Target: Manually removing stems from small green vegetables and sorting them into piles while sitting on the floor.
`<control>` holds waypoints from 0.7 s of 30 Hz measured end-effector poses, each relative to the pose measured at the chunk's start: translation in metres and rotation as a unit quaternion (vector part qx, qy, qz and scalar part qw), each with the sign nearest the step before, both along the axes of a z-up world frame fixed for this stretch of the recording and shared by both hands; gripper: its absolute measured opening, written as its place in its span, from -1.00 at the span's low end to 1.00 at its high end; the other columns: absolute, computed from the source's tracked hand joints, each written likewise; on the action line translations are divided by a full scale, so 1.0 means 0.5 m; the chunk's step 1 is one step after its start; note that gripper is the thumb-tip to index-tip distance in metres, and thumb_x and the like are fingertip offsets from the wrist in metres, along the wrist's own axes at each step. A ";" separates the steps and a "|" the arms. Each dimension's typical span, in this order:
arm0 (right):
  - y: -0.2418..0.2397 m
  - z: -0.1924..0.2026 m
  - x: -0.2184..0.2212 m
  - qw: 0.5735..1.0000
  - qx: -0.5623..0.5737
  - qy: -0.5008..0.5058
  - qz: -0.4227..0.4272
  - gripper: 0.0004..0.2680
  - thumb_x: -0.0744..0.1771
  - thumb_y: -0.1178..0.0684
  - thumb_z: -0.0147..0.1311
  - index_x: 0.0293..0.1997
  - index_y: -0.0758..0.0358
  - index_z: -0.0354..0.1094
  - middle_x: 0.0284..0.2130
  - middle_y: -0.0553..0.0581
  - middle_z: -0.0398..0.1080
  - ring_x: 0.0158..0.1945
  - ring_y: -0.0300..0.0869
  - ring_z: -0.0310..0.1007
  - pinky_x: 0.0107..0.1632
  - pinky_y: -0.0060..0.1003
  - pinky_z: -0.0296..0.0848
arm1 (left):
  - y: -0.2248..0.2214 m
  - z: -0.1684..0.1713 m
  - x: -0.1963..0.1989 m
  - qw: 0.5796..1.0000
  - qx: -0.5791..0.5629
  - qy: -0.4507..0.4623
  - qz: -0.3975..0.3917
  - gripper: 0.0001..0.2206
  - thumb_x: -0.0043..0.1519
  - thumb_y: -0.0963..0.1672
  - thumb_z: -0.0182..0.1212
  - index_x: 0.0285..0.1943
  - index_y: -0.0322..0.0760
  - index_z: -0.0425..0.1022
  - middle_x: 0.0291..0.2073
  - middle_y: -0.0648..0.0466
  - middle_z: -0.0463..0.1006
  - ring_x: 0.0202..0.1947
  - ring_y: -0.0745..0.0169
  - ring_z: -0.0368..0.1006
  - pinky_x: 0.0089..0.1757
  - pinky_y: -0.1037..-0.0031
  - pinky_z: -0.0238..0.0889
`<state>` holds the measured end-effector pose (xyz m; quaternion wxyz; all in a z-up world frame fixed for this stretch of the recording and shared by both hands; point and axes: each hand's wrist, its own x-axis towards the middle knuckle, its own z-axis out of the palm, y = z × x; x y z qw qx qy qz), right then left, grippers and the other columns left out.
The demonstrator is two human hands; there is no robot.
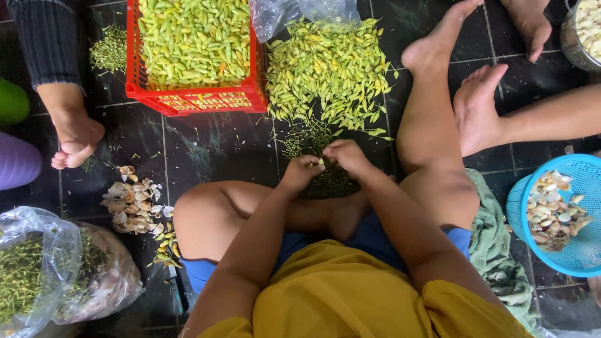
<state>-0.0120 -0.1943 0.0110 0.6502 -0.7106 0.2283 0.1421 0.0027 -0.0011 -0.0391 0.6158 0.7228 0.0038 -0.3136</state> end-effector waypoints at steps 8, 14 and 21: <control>-0.076 -0.055 0.012 0.862 -0.458 -0.173 0.135 -0.90 0.35 0.10 0.19 -0.12 0.26 0.55 -0.30 0.25 0.44 -0.19 0.12 0.53 -0.24 -0.13 0.55 | 0.008 0.134 0.022 0.974 -0.138 0.151 0.101 -0.68 0.29 -0.17 0.10 0.21 -0.44 0.44 -0.26 -0.09 0.63 -0.35 0.33 0.52 -0.38 0.61 0.35; -0.088 -0.123 0.013 0.914 -0.379 -0.062 0.128 -0.85 0.32 -0.03 0.26 -0.11 0.13 0.52 -0.28 0.21 0.46 -0.12 0.10 0.54 -0.14 -0.08 0.56 | 0.015 0.090 0.025 0.982 -0.100 0.140 0.081 -0.73 0.33 -0.13 0.22 0.13 -0.41 0.47 -0.23 -0.10 0.61 -0.29 0.24 0.54 -0.29 0.47 0.48; -0.005 -0.028 -0.021 0.988 0.135 0.064 -0.043 -0.71 0.23 0.11 0.30 -0.04 0.48 0.43 -0.29 0.26 0.53 -0.28 -0.08 0.62 -0.23 -0.20 0.62 | -0.002 0.053 0.006 1.000 0.022 -0.005 0.002 -0.58 0.06 -0.11 0.57 0.02 -0.50 0.59 -0.33 -0.12 0.55 -0.32 0.19 0.50 -0.28 0.29 0.45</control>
